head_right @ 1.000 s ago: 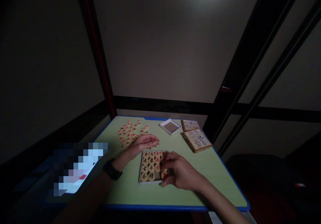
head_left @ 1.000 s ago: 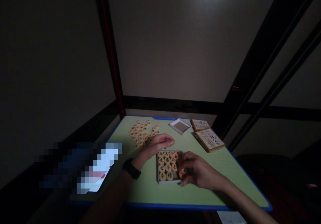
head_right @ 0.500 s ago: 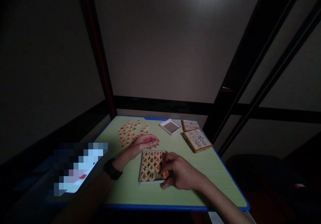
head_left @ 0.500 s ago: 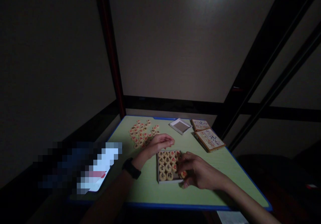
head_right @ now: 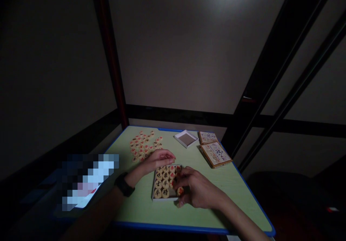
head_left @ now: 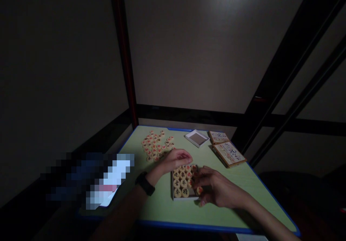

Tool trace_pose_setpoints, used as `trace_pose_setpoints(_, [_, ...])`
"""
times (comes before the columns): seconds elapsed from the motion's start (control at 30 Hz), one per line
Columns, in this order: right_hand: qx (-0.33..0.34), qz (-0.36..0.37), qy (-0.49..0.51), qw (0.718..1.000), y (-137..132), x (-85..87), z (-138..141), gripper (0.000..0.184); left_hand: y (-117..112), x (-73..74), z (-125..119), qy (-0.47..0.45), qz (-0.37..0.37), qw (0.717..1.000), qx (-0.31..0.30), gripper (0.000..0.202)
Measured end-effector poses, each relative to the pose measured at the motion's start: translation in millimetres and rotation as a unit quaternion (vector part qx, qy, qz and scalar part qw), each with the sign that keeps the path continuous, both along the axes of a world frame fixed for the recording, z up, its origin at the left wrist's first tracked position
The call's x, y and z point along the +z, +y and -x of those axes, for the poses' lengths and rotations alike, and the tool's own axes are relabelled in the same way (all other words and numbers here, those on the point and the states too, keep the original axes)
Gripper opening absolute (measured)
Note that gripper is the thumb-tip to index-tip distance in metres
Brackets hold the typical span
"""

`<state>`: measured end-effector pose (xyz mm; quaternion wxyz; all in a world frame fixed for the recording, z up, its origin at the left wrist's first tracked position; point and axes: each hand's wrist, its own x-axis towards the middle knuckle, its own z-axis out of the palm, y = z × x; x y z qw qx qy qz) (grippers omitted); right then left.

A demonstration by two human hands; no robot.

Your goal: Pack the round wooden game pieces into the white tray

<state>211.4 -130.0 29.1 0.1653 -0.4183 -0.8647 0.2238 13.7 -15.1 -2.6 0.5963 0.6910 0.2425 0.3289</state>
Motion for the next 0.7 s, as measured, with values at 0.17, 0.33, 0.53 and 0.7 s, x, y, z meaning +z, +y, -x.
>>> trace_pose_setpoints(0.17, [-0.017,0.007,0.061,0.998,7.2,14.6,-5.7,0.027,-4.3,-1.4,-5.4,0.030,-0.081,0.996,0.035,0.025])
trace_pose_setpoints(0.33, [-0.093,-0.006,0.094,0.991,41.4,17.4,-12.3,0.035,-0.6,23.3,7.0,0.210,-0.203,0.914,0.281,0.032])
trace_pose_setpoints(0.53, [-0.089,-0.022,0.060,0.994,94.0,6.5,3.9,0.028,22.7,48.5,56.6,0.527,-0.211,0.695,0.442,0.042])
trace_pose_setpoints(0.7, [0.009,-0.074,-0.024,0.997,123.7,4.7,45.1,0.020,29.8,38.8,70.6,0.576,-0.213,0.682,0.396,0.033])
